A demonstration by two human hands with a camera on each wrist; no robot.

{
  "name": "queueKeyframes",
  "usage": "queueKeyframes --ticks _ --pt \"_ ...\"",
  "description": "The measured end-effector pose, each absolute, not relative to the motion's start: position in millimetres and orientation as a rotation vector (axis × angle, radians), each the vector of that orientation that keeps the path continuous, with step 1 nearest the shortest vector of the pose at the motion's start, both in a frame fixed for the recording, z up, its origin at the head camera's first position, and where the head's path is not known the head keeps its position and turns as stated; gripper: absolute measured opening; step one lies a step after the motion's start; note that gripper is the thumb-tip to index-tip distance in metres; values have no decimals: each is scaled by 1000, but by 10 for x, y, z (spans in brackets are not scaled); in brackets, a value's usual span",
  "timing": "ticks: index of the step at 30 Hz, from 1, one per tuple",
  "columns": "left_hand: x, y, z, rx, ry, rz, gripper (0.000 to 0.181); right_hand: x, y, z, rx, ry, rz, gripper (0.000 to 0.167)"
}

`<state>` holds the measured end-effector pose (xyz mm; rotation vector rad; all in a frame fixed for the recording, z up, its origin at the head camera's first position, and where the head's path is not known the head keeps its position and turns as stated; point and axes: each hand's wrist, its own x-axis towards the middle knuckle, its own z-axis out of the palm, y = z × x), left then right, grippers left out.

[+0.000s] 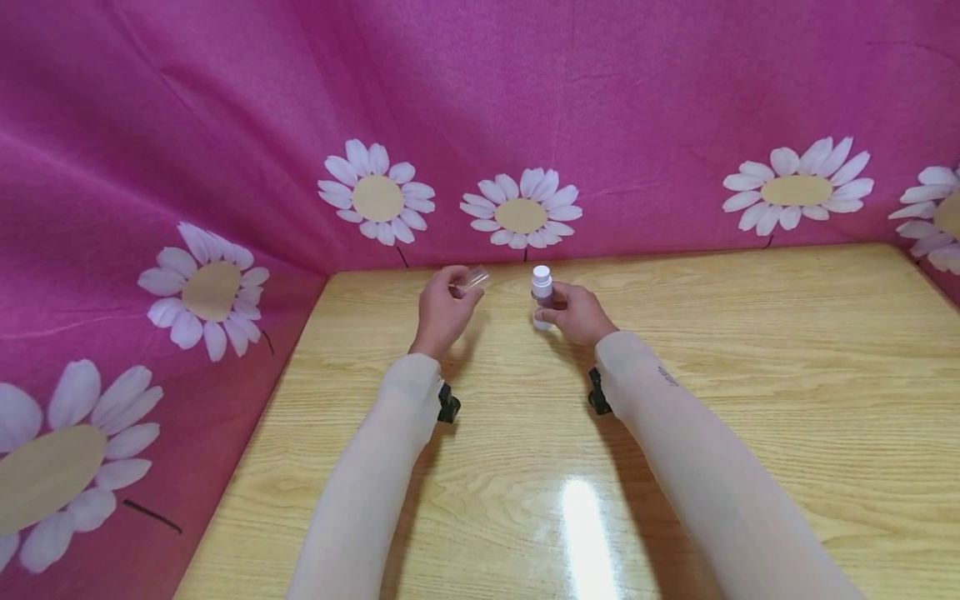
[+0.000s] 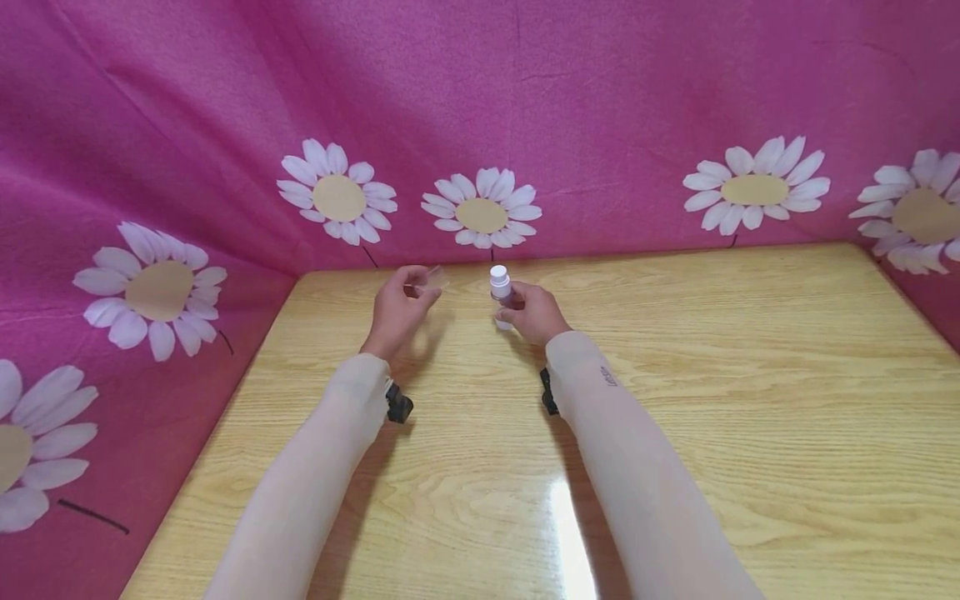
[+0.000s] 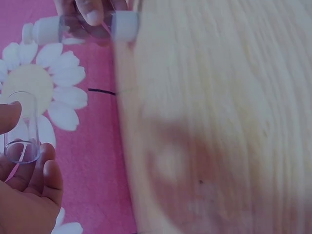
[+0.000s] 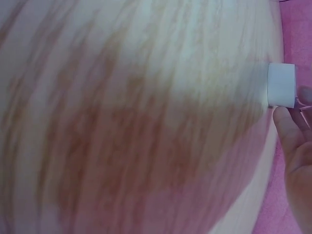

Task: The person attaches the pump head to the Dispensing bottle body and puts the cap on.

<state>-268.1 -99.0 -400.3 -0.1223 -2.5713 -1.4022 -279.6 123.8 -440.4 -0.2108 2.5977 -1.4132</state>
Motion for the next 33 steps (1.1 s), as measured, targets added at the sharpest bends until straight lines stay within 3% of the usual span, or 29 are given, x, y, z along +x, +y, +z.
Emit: queueKeyframes --ticks 23,33 --pt "-2650 -627 -3611 -246 -2635 -1476 48 -2820 1232 -4375 -206 2555 -1417 49" --pt "-2711 -534 -3531 -522 -2608 -1384 46 -2837 1247 -4393 -237 2561 -1416 48"
